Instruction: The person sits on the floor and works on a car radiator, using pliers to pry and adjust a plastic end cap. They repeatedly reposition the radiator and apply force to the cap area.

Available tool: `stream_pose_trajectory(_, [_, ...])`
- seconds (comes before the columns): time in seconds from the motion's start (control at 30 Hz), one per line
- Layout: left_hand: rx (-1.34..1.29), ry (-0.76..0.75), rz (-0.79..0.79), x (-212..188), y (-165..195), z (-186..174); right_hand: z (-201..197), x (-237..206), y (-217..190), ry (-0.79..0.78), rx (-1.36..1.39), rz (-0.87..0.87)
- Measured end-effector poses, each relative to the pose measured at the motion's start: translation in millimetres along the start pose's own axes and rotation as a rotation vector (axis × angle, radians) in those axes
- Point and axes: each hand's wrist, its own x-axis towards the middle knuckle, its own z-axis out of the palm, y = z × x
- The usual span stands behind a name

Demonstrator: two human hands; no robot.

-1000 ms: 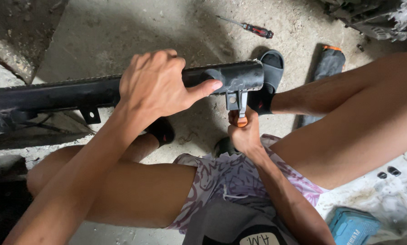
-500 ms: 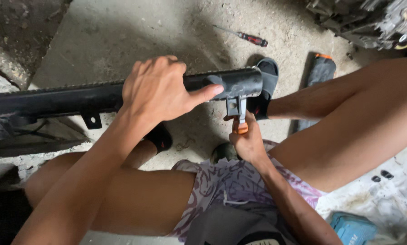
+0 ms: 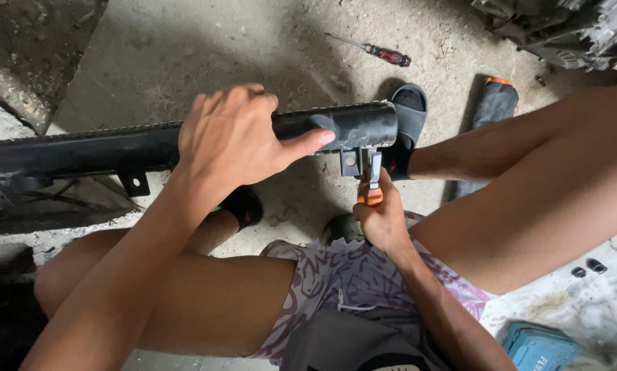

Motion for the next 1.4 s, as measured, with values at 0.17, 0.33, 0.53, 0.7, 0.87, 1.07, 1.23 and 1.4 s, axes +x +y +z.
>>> stream_pose_trajectory(0.17, [-0.001,-0.059,-0.02,0.7,-0.3,1.0,-1.8,-6.3,-20.5,-0.023,-0.056,0.08])
stream_pose_trajectory(0.33, [-0.002,-0.098,-0.037,1.9,-0.1,0.9,-1.3,-11.0,-33.5,-0.031,-0.022,0.07])
stream_pose_trajectory(0.53, [-0.013,-0.056,-0.019,1.6,0.0,1.8,-5.5,-20.7,-45.8,-0.103,0.024,0.136])
stream_pose_trajectory(0.7, [0.0,-0.104,-0.032,2.5,-0.6,1.9,-12.4,-33.3,-50.6,-0.15,-0.17,0.083])
stream_pose_trajectory(0.87, [-0.006,-0.119,-0.035,3.8,-0.3,0.0,-15.1,-38.2,-39.1,-0.18,-0.246,-0.141])
stream_pose_trajectory(1.07, [0.008,-0.142,-0.036,5.9,1.9,-2.9,-15.0,-39.8,-29.1,-0.138,-0.146,0.029])
stream_pose_trajectory(1.23, [-0.018,-0.191,-0.079,7.4,2.7,-5.8,-19.1,-49.3,-28.3,-0.202,-0.21,0.071])
stream_pose_trajectory(1.4, [-0.018,-0.181,-0.093,8.1,3.4,-7.0,-23.8,-49.5,-19.3,-0.2,-0.05,0.061])
